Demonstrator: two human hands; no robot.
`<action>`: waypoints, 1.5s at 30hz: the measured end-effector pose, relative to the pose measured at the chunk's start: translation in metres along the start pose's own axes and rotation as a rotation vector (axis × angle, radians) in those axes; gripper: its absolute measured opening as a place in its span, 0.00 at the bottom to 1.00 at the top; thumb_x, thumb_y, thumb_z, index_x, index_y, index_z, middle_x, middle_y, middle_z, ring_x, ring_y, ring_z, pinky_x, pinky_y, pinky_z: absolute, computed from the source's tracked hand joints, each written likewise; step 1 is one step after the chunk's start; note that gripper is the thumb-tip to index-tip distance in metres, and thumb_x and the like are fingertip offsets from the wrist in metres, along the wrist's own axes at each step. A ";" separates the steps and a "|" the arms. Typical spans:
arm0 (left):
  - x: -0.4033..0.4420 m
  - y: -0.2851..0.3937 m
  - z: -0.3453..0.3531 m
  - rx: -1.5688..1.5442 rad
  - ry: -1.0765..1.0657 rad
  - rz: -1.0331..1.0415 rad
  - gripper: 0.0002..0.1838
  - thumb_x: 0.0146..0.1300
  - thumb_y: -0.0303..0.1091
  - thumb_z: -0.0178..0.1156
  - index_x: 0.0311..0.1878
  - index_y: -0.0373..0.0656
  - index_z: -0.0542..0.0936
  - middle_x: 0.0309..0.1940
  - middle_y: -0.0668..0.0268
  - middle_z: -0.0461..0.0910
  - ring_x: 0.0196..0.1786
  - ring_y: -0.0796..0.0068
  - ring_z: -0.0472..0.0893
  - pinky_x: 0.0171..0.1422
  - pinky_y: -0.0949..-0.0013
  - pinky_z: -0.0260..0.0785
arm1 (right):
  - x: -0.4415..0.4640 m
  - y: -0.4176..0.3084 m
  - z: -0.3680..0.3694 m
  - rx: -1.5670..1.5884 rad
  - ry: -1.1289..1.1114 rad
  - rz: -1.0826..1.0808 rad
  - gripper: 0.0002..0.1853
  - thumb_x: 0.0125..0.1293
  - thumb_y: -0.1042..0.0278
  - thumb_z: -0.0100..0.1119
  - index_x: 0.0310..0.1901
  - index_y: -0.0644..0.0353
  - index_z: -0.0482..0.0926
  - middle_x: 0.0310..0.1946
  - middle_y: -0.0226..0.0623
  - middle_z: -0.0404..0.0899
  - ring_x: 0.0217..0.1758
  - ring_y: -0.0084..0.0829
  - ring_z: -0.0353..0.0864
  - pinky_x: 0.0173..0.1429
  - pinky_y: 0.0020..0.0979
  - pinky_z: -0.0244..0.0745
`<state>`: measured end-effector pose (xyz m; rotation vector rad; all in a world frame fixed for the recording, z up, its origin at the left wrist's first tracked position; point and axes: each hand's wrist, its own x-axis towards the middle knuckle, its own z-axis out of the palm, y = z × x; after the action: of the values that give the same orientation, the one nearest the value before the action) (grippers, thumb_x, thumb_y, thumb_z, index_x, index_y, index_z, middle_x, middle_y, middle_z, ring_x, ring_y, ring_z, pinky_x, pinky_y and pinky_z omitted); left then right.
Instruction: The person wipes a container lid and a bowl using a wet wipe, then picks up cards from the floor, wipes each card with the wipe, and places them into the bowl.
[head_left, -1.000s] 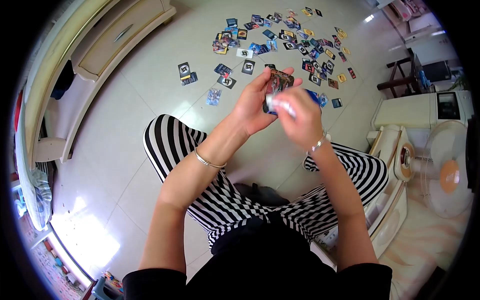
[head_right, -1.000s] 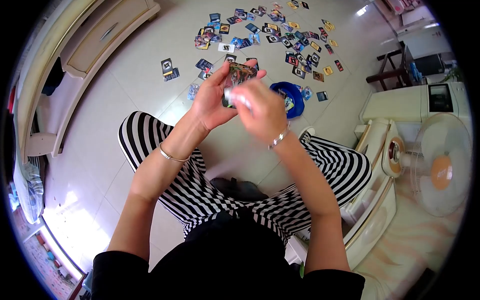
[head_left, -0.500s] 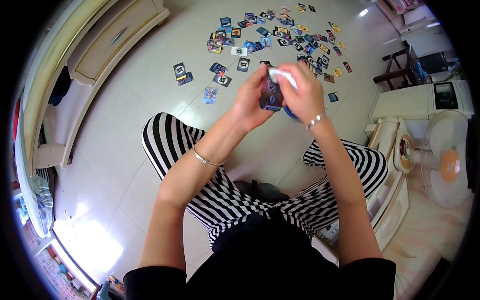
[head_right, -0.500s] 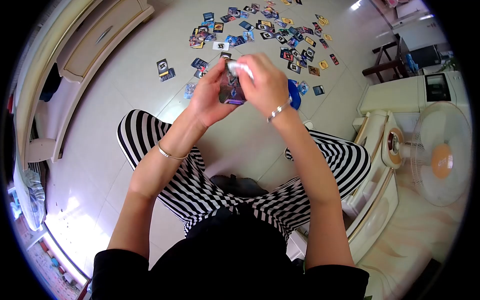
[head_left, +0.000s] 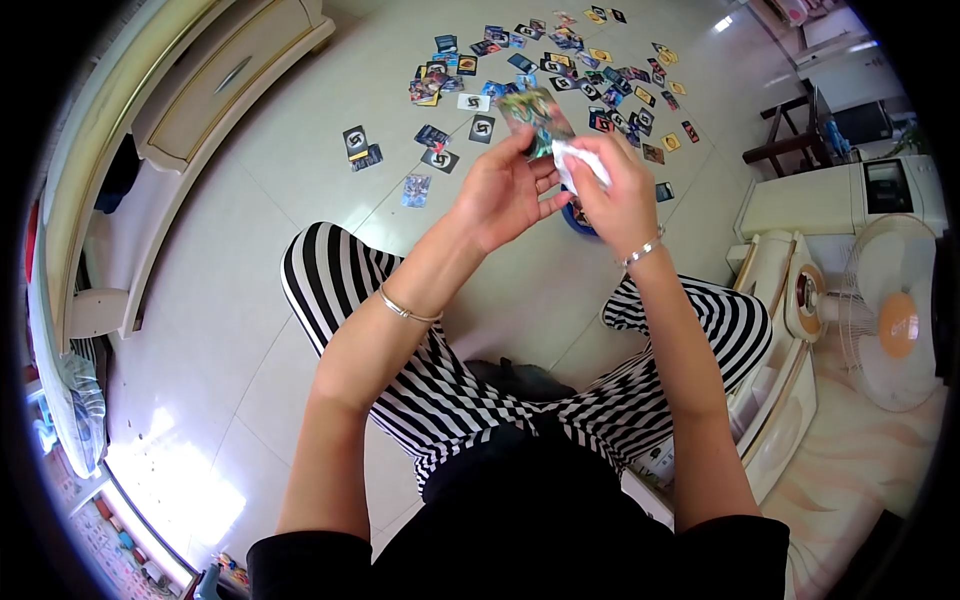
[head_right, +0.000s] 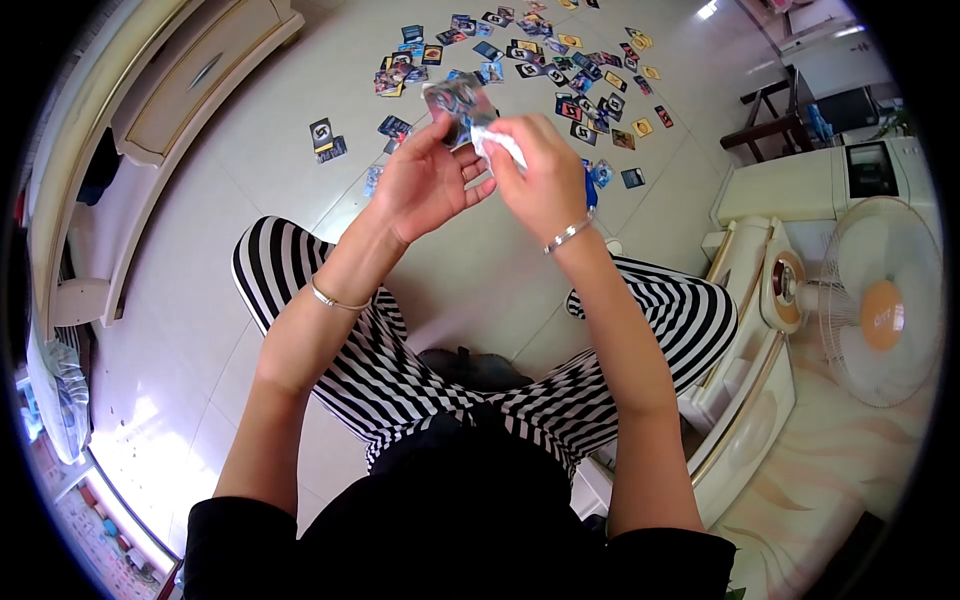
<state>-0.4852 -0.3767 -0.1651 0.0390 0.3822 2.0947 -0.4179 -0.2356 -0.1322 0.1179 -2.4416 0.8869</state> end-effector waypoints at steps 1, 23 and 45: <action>0.002 -0.001 -0.003 0.036 0.013 -0.018 0.18 0.70 0.47 0.43 0.52 0.46 0.71 0.45 0.66 0.77 0.49 0.74 0.73 0.51 0.66 0.69 | 0.004 0.004 0.003 -0.019 -0.030 -0.014 0.07 0.56 0.72 0.58 0.37 0.60 0.76 0.32 0.38 0.76 0.33 0.40 0.78 0.35 0.34 0.73; -0.002 -0.030 -0.018 -0.317 -0.602 -0.419 0.15 0.64 0.43 0.47 0.45 0.42 0.72 0.34 0.64 0.71 0.38 0.66 0.73 0.50 0.58 0.69 | 0.018 0.013 -0.027 1.176 -0.340 0.571 0.09 0.63 0.66 0.59 0.38 0.63 0.78 0.28 0.27 0.78 0.27 0.17 0.76 0.30 0.20 0.70; -0.002 -0.016 0.000 0.055 0.015 -0.087 0.27 0.71 0.55 0.34 0.55 0.45 0.71 0.48 0.61 0.78 0.48 0.66 0.79 0.53 0.59 0.72 | 0.023 0.005 0.005 -0.131 -0.032 -0.102 0.09 0.59 0.70 0.60 0.41 0.61 0.75 0.34 0.38 0.77 0.33 0.31 0.80 0.35 0.28 0.73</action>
<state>-0.4711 -0.3706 -0.1695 0.0391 0.4431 1.9993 -0.4408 -0.2321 -0.1264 0.2079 -2.4911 0.6836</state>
